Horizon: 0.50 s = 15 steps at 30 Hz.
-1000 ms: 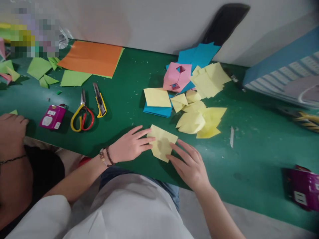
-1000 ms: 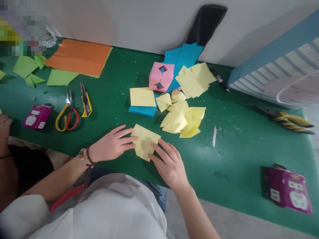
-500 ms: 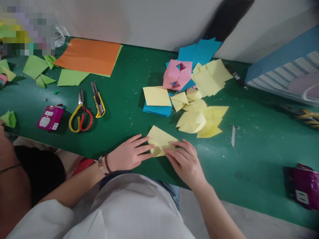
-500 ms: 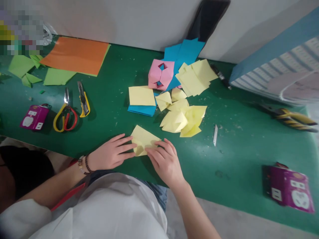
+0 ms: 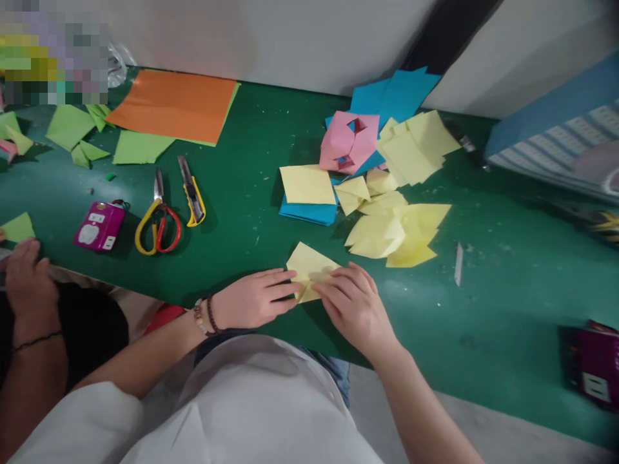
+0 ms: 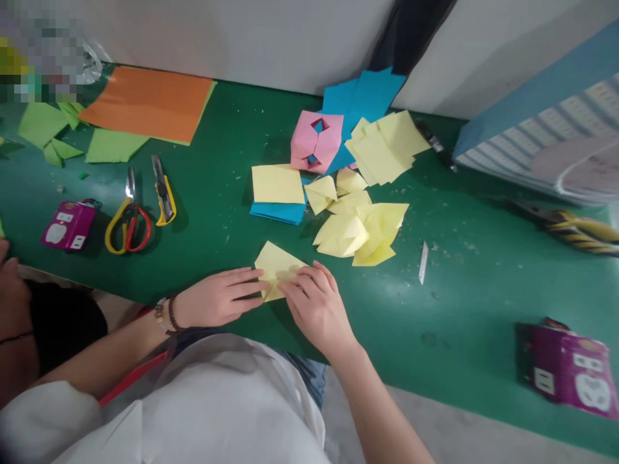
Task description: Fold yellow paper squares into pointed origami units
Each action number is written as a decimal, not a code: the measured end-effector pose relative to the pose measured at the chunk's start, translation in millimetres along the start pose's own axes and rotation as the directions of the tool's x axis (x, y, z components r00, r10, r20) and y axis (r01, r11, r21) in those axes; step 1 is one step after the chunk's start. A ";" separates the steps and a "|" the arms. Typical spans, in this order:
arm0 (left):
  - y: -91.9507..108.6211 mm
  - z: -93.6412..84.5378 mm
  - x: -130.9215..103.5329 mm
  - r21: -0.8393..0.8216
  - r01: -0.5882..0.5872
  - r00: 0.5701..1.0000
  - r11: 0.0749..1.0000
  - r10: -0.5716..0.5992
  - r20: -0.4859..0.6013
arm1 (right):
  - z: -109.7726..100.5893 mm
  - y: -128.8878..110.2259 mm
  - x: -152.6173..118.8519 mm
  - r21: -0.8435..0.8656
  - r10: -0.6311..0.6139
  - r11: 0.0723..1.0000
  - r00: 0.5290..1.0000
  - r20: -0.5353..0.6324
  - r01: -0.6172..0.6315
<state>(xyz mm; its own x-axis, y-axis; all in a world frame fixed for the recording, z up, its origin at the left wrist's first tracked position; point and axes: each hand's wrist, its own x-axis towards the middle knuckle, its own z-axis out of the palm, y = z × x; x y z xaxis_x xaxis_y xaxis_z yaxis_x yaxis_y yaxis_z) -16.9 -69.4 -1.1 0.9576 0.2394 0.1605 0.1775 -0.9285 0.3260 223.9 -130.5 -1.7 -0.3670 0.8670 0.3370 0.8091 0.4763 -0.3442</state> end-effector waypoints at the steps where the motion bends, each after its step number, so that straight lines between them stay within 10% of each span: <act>1: 0.1 0.3 0.3 0.002 -0.002 1.000 1.000 0.002 0.001 | 0.0 0.0 0.3 -0.003 -0.008 1.000 1.000 0.006 0.008; 15: -0.1 -2.1 3.6 -0.032 0.024 0.996 0.999 -0.021 0.091 | 1.8 1.5 -0.3 0.005 -0.018 1.000 0.999 0.034 0.018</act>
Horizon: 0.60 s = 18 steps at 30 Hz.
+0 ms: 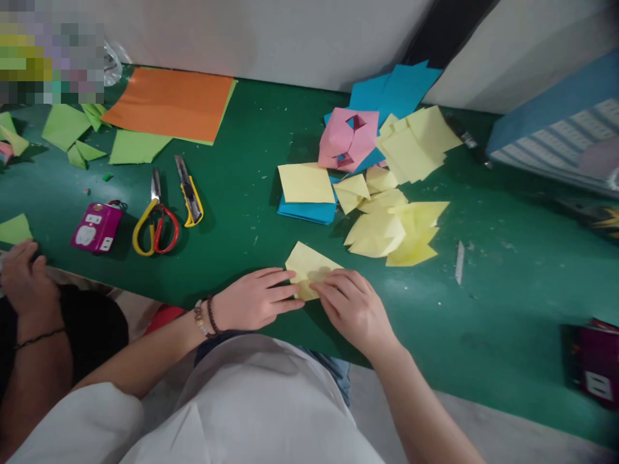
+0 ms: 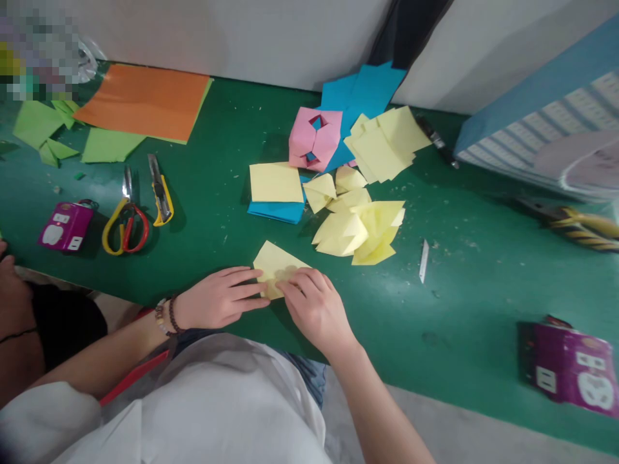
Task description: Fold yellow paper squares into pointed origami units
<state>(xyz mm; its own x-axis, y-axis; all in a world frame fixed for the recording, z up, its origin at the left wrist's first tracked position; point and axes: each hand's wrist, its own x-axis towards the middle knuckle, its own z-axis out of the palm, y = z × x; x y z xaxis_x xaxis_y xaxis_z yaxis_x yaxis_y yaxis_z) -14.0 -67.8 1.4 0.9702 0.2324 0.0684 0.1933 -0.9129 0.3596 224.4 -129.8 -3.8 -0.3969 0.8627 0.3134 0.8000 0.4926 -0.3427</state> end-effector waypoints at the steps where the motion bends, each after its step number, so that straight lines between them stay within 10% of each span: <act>1: -0.1 0.2 -0.1 -0.005 0.001 1.000 1.000 -0.001 -0.001 | -0.1 -0.1 0.1 -0.001 0.003 1.000 1.000 0.002 -0.003; 18: -1.0 -4.9 2.4 -0.003 0.012 0.999 1.000 -0.012 0.038 | 2.5 -3.1 0.2 -0.017 0.032 0.999 0.999 -0.024 -0.032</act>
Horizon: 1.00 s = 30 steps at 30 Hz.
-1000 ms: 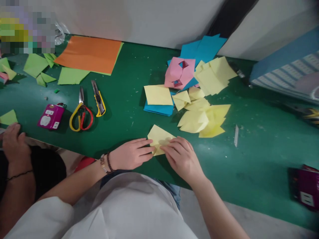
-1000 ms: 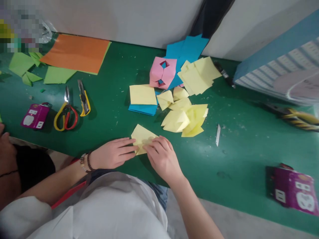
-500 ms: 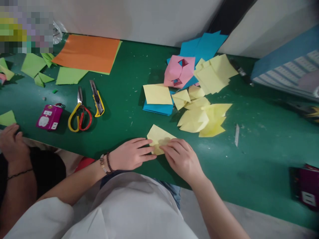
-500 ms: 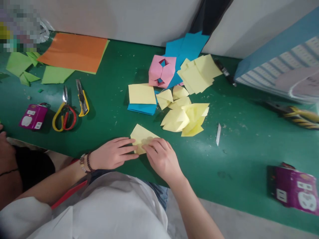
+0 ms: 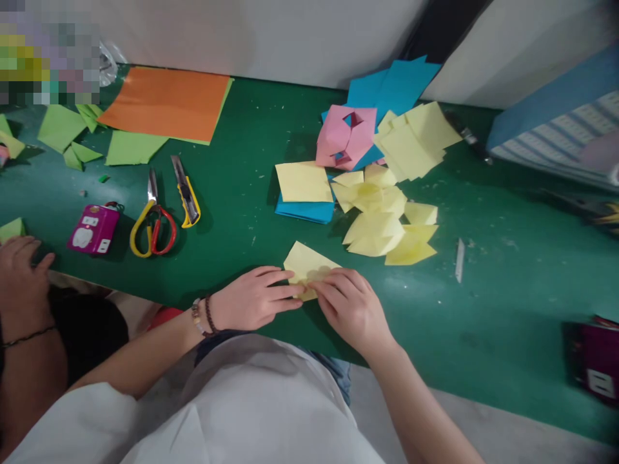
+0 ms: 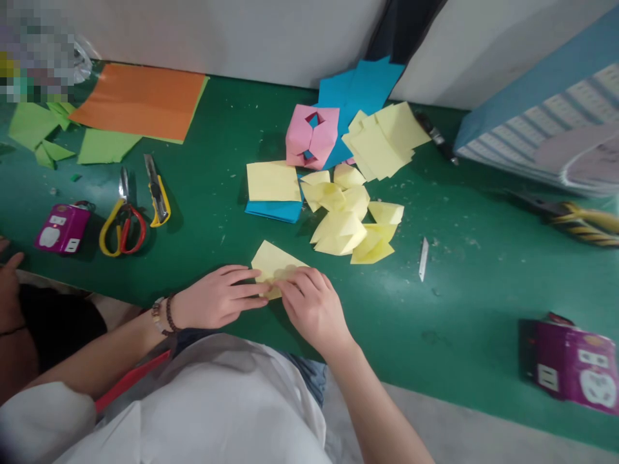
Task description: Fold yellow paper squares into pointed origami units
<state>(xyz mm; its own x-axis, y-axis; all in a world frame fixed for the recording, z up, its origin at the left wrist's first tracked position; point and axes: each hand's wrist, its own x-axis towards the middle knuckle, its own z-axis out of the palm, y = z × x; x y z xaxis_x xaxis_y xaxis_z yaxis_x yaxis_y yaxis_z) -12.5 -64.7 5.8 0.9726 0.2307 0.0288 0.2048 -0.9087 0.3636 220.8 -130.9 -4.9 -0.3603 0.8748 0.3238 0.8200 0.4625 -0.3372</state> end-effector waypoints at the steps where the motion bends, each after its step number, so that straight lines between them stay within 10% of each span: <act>1: -0.2 -0.6 0.3 -0.005 -0.001 1.000 1.000 0.001 0.002 | 0.5 0.0 -0.1 0.003 0.005 1.000 1.000 0.002 -0.005; 11: 0.2 -2.2 2.1 -0.029 0.029 1.000 0.999 -0.029 -0.001 | -14.2 -14.1 -11.4 0.156 0.220 0.967 0.970 -0.103 -0.203; 19: 0.3 -4.6 2.8 -0.043 0.032 0.999 0.999 -0.032 -0.002 | -11.8 -70.2 -36.3 0.475 0.502 0.687 0.832 0.236 -0.550; 30: 0.7 -3.9 2.3 -0.049 0.037 0.999 0.998 -0.038 -0.014 | -5.4 -73.6 -36.3 0.449 0.588 0.635 0.770 0.248 -0.629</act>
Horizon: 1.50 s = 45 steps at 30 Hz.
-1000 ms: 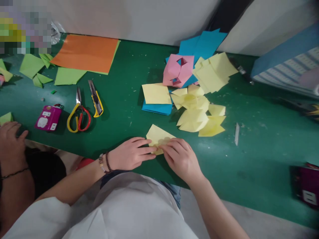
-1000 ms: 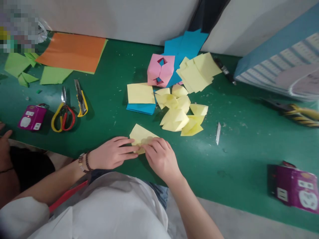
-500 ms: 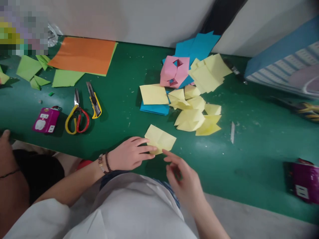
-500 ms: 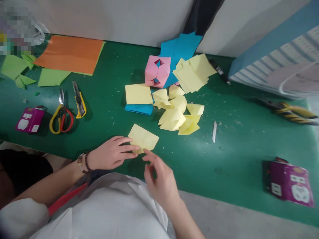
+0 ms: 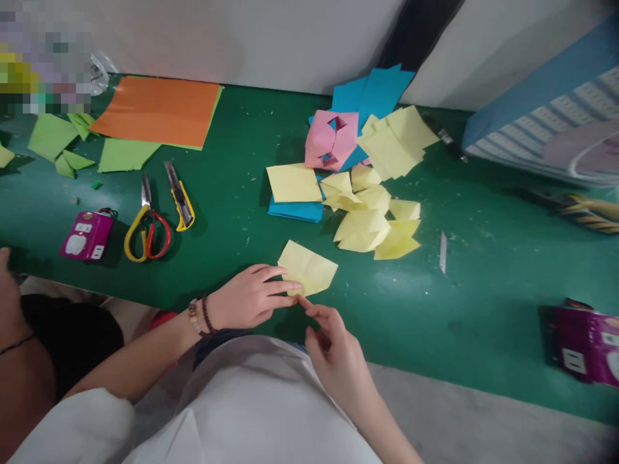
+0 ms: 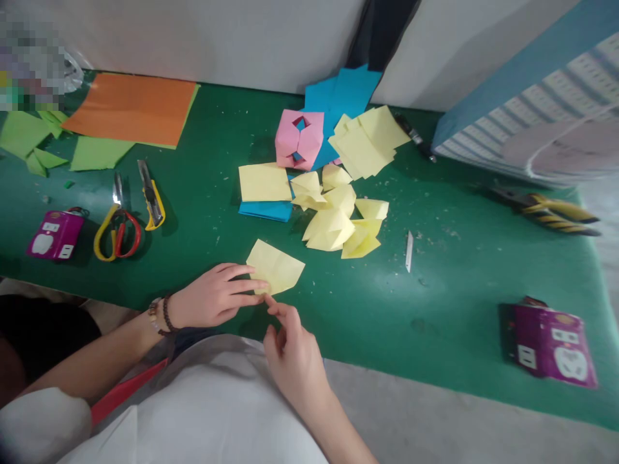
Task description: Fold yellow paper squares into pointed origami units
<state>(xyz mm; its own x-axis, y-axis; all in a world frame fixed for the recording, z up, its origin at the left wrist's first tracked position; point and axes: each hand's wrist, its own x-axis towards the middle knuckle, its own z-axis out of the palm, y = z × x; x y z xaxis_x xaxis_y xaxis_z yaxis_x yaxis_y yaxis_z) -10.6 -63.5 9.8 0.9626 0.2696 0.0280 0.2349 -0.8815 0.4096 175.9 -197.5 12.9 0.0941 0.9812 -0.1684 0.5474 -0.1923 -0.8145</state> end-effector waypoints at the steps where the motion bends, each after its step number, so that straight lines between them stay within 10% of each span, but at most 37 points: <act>1: -0.1 -0.1 0.0 0.000 -0.001 1.000 1.000 0.001 0.003 | -0.7 0.2 0.0 -0.016 0.008 1.000 1.000 -0.015 -0.008; 10: -1.7 0.8 -0.3 -0.015 0.000 1.000 1.000 0.000 0.008 | -25.8 15.2 4.6 -0.134 0.068 0.986 0.971 -0.230 -0.101; 21: -2.2 4.8 -1.3 -0.065 0.047 0.998 0.997 -0.051 -0.049 | -10.5 26.7 42.7 -0.620 -0.420 0.753 0.887 -0.193 0.222; 37: -1.2 5.2 0.4 -0.073 0.064 0.996 0.995 -0.068 -0.060 | 18.5 4.3 37.9 -0.496 -0.421 0.798 0.905 -0.056 0.341; 45: -5.8 7.8 -1.6 -0.022 -0.040 0.996 0.999 0.038 -0.080 | -15.9 20.8 44.4 -0.458 -0.498 0.814 0.834 -0.236 0.356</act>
<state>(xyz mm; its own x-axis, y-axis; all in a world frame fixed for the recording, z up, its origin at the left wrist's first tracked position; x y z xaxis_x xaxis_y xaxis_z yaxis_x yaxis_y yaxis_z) -12.5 -61.8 0.3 0.9570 0.2661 0.1159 0.1935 -0.8826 0.4283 204.7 -157.7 -2.7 0.0021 0.9182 0.3960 0.8602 0.2003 -0.4689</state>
